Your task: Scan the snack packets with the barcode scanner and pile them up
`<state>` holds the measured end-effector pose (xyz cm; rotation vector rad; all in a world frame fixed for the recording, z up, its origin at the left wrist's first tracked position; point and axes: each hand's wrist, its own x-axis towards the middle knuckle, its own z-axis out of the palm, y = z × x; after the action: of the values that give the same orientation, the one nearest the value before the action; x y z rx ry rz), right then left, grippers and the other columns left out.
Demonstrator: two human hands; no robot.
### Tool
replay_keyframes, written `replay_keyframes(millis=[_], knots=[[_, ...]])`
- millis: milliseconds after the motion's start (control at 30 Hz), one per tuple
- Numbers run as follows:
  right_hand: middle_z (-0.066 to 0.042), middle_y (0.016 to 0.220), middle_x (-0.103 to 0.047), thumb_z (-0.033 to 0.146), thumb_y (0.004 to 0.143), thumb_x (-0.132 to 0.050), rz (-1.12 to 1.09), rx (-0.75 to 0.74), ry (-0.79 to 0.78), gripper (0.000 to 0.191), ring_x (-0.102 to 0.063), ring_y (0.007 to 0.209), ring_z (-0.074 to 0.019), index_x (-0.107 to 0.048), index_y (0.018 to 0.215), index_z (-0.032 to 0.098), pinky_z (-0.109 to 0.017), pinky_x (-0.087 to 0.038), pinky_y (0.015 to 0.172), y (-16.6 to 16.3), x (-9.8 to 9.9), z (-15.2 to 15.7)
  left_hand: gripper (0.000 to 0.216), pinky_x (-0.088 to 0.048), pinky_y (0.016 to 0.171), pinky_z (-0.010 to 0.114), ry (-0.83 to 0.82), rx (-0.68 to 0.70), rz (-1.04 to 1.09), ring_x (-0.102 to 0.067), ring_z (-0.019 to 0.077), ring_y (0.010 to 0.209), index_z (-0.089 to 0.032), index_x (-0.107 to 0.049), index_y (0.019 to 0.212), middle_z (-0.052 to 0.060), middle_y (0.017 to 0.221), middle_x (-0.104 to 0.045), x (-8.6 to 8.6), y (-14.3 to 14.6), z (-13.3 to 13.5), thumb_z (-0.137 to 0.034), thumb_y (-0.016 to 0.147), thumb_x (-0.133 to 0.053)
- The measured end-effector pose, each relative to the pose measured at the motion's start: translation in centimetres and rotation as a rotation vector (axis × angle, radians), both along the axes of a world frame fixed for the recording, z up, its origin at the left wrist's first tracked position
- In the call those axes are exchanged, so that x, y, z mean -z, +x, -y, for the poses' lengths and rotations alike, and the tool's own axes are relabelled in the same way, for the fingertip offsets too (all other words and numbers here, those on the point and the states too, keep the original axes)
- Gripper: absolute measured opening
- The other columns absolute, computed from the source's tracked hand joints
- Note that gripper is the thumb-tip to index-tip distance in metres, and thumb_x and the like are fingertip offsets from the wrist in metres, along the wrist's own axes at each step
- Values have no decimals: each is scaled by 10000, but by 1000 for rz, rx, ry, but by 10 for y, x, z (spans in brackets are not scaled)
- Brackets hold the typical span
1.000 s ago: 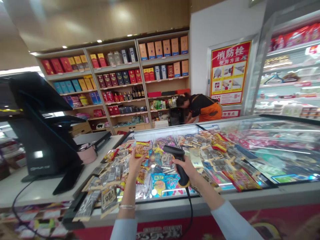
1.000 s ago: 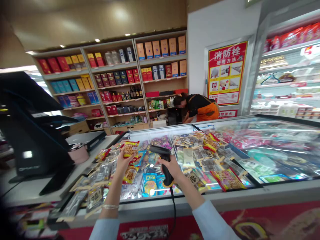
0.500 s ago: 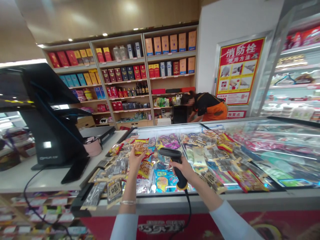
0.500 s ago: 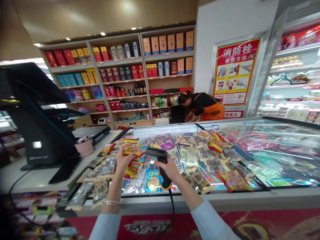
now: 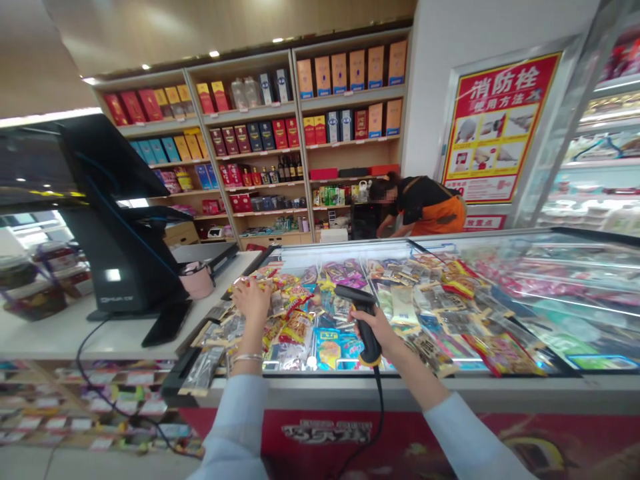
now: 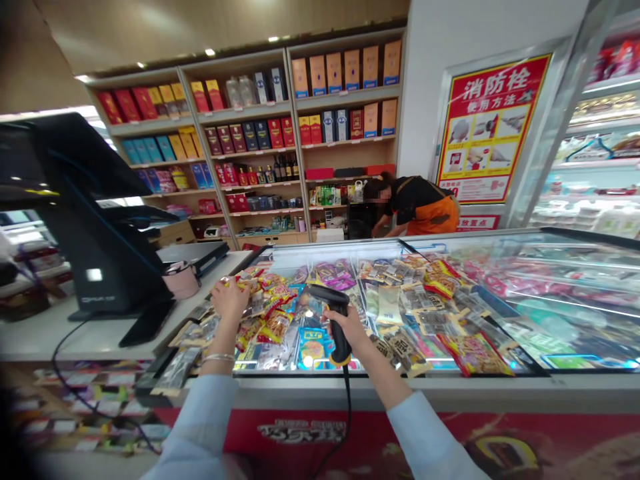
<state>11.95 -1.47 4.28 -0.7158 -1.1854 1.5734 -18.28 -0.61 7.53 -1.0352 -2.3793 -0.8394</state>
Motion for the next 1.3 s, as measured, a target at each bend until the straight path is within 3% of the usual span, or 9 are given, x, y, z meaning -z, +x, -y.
replay_keyframes(millis=[100, 200, 567, 733, 867, 1033, 1300], knots=[[-18, 601, -649, 323, 620, -739, -10, -4, -56, 217, -501, 388, -99, -638, 700, 148, -221, -404, 366, -4, 15, -5, 460, -374, 909, 494, -84, -57, -59, -452, 385, 1147, -106, -632, 1131, 228, 1182, -533, 12, 3, -1, -409, 842, -440], [-18, 581, -641, 323, 629, -723, -14, 5, -78, 203, -495, 386, -96, -637, 679, 147, -216, -402, 361, -6, 28, -9, 488, -372, 896, 490, -114, -50, -18, -485, 373, 1111, -129, -602, 1202, 222, 1157, -559, 17, 2, -1, -413, 868, -388], [-16, 549, -630, 271, 599, -698, -78, 64, -188, 141, -496, 391, -93, -634, 624, 149, -207, -399, 367, -6, 46, -21, 538, -400, 887, 488, -110, 37, 23, -525, 372, 1099, -95, -584, 1227, 252, 1224, -542, 11, 2, 1, -431, 879, -348], [-9, 553, -618, 287, 610, -702, -123, 52, -146, 157, -502, 406, -94, -636, 643, 148, -210, -398, 387, 11, 29, -18, 505, -289, 1035, 520, 36, 60, -86, -375, 369, 1277, -88, -631, 1152, 227, 1324, -498, -1, 16, -3, -417, 848, -396], [-9, 584, -630, 283, 602, -715, -151, 89, -118, 162, -490, 416, -83, -634, 643, 148, -203, -389, 387, 43, 0, -16, 500, -318, 1044, 478, 96, 172, -52, -412, 336, 1266, -79, -603, 1197, 214, 1337, -497, -12, 32, -10, -375, 847, -405], [-3, 578, -619, 256, 593, -729, -173, 201, -78, 163, -485, 406, -81, -628, 660, 147, -199, -374, 367, 99, -23, -24, 460, -330, 1061, 445, 117, 333, -18, -436, 315, 1261, -100, -604, 1198, 191, 1349, -496, -18, 72, -24, -346, 847, -435], [-2, 582, -600, 264, 627, -697, -162, 348, -66, 163, -473, 410, -78, -618, 710, 147, -191, -367, 352, 192, -31, -35, 450, -338, 1059, 439, -25, 629, -38, -415, 295, 1296, -148, -535, 1276, 154, 1424, -440, -4, 200, -48, -314, 865, -457]])
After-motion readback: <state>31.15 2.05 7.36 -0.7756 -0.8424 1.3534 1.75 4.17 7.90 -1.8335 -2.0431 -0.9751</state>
